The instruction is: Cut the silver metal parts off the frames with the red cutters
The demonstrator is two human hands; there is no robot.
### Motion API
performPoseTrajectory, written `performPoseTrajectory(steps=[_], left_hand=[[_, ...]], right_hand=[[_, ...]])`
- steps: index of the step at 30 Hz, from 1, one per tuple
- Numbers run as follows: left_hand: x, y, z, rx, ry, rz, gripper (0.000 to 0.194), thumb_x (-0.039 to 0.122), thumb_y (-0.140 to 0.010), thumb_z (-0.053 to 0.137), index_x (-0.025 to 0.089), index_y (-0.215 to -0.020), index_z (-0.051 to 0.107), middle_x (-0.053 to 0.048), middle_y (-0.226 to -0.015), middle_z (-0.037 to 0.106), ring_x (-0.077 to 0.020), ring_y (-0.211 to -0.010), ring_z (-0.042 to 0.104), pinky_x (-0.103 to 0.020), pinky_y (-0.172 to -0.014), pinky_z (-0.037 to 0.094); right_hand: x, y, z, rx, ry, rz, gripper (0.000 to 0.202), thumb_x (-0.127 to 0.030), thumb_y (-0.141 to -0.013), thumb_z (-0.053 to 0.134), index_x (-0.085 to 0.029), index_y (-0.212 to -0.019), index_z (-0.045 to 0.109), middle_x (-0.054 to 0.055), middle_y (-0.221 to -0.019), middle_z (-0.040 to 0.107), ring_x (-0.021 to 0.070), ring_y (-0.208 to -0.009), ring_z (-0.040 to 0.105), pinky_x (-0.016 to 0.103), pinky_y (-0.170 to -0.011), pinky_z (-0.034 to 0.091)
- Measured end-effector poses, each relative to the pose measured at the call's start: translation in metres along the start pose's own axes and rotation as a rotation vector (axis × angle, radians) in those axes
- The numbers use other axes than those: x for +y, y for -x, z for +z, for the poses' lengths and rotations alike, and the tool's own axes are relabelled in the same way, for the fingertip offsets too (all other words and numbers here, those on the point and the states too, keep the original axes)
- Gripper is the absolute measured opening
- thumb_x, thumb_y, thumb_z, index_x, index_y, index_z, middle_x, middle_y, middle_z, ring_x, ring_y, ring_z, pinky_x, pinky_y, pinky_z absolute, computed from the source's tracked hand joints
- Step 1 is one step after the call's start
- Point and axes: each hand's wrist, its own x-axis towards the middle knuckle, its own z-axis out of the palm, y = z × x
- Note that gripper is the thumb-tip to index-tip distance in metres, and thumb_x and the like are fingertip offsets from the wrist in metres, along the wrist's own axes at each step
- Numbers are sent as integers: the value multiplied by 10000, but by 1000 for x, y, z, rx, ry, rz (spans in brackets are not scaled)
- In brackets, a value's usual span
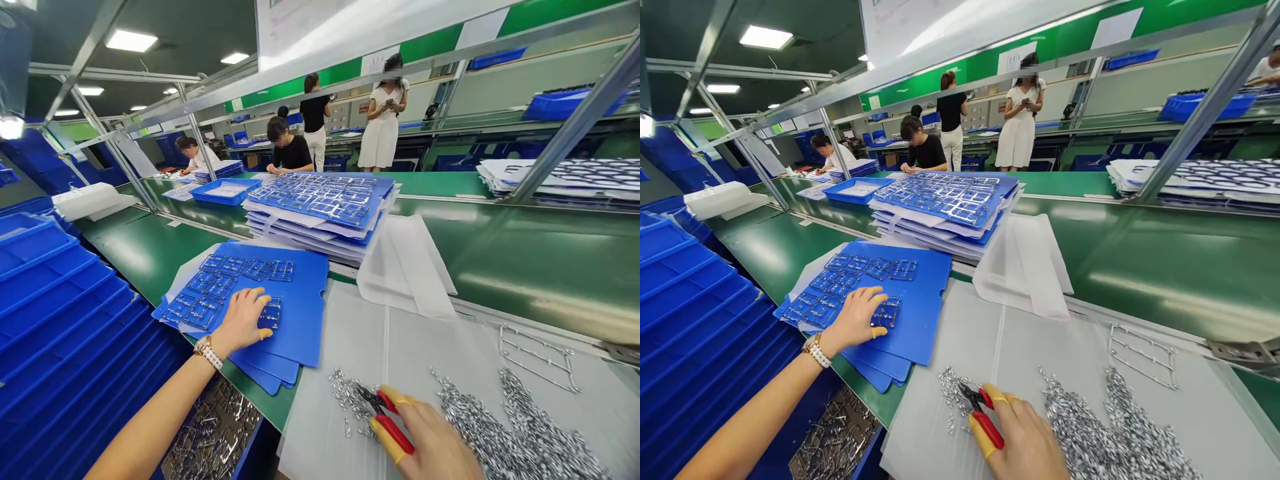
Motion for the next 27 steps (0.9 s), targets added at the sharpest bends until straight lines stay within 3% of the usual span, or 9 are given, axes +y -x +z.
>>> performPoseTrajectory(steps=[2,5,7,9,11,13,16,21,27], left_hand=[[1,-12,1,-82,53,27,876,395,-548,795,290,-1335,425,-137,-1414,380,-387,-1281,297,-561,-1032,151],[3,-27,6,-230,213,36,835,374,-605,743,292,-1365,406,-122,-1344,449,-354,-1243,378,-544,-1037,198],[9,-27,8,-212,414,-8,800,387,-632,713,279,-1367,416,-103,-1295,477,-318,-1199,430,-499,-1042,250],[21,-19,7,-124,770,-77,782,401,-667,678,269,-1383,395,-92,-1299,477,-299,-1206,433,-469,-1052,273],[43,-5,7,-38,1295,-170,693,406,-749,584,258,-1394,376,-94,-1304,498,-297,-1220,439,-474,-1031,321],[72,9,10,19,1831,-315,594,421,-808,473,239,-1370,414,-106,-1251,558,-310,-1155,508,-527,-970,383],[123,23,21,38,2306,-516,497,363,-818,447,198,-1282,518,-104,-1105,653,-279,-993,609,-559,-918,418],[177,25,34,16,2559,-760,424,423,-864,424,168,-1143,616,-115,-1084,677,-257,-952,643,-444,-871,470],[177,25,27,-90,2613,-637,602,617,-823,399,173,-1192,575,-140,-1280,573,-344,-1158,535,-496,-932,414]], right_hand=[[-8,-3,0,-20,-19,16,304,-427,-837,511,-251,-1067,604,49,-932,699,221,-828,659,328,-684,514],[-10,-4,-5,-28,-36,41,311,-395,-846,504,-241,-1102,592,57,-943,690,219,-852,649,338,-718,501],[-6,-1,-9,-22,-39,65,316,-398,-846,505,-234,-1103,591,58,-949,689,220,-864,646,347,-739,499],[-1,3,-13,-33,-36,87,316,-400,-841,514,-228,-1094,594,55,-954,689,218,-867,647,348,-753,501],[1,6,-14,-52,-32,97,312,-390,-835,524,-223,-1088,598,50,-949,688,214,-858,648,346,-750,503],[-3,4,-14,-61,-35,84,309,-366,-829,534,-221,-1094,597,49,-941,685,214,-851,646,344,-735,503],[-23,-5,-14,-61,-63,31,319,-319,-809,555,-222,-1111,587,54,-930,676,222,-849,634,351,-725,494],[-60,-18,-12,-7,-114,-36,365,-236,-790,562,-215,-1154,548,71,-955,651,231,-863,601,362,-729,471],[-68,-12,-2,144,-131,-51,380,-220,-824,531,-173,-1200,498,99,-1009,620,222,-881,575,354,-740,454]])
